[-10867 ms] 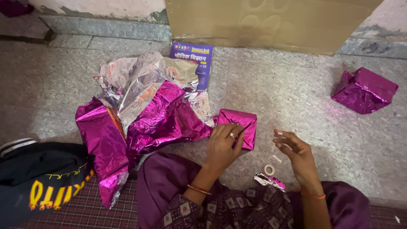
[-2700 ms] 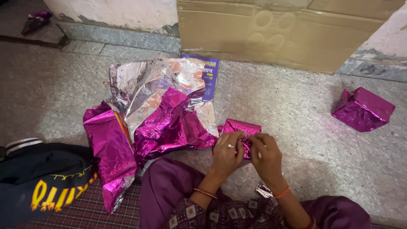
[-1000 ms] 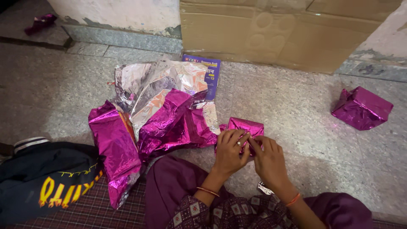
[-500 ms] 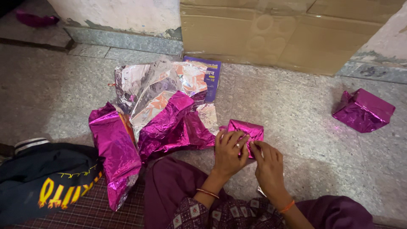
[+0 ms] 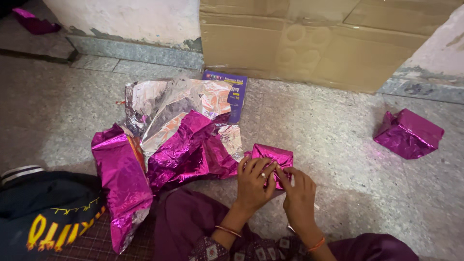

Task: The person sits on the floor and wraps a small rectangular object in shiny pink paper. They fold the paper edges, apply clear tape to secure the folds, and adjust the package to ensure it is neatly wrapped.

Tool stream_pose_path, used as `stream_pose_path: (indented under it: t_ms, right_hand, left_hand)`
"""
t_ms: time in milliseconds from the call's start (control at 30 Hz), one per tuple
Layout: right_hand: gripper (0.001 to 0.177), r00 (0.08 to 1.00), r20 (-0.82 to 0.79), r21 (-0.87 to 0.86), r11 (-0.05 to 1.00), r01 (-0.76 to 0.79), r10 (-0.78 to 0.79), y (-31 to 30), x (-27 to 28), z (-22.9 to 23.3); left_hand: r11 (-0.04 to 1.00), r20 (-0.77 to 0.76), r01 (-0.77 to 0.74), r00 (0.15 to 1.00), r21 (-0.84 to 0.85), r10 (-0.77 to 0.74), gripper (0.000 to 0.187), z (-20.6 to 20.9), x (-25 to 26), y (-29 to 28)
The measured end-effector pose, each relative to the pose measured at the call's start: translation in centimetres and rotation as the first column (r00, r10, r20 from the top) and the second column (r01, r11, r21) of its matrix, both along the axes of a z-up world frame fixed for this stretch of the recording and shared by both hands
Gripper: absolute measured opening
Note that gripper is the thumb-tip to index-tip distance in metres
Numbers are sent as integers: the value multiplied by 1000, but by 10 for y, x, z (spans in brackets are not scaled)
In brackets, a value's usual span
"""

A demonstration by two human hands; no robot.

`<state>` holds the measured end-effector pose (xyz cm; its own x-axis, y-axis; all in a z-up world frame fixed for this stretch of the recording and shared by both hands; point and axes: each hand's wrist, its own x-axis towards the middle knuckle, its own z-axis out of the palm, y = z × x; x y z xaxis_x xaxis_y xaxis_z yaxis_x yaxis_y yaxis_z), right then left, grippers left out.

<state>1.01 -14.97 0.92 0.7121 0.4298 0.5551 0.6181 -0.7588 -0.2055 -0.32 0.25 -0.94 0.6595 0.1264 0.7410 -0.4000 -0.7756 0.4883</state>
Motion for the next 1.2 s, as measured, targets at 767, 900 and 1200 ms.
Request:
stream_pose_path:
  t_ms: [767,900,1200]
  right_hand:
    - [58,990,-97,375,926,-56,99,-14,1,-26]
    - [54,994,-84,400,916,-33,73,-16,-4,-32]
    - [42,999,20,278,960,-45,41,-17,3,-36]
  left_hand:
    - [1000,12,-9,1000,1,9,31,-2,3,-3]
    - [1000,-7,-4,1000,-4,4,30,-3,1,-3]
    - [1000,12,5,1000,-2,-5,29,-2,1,-3]
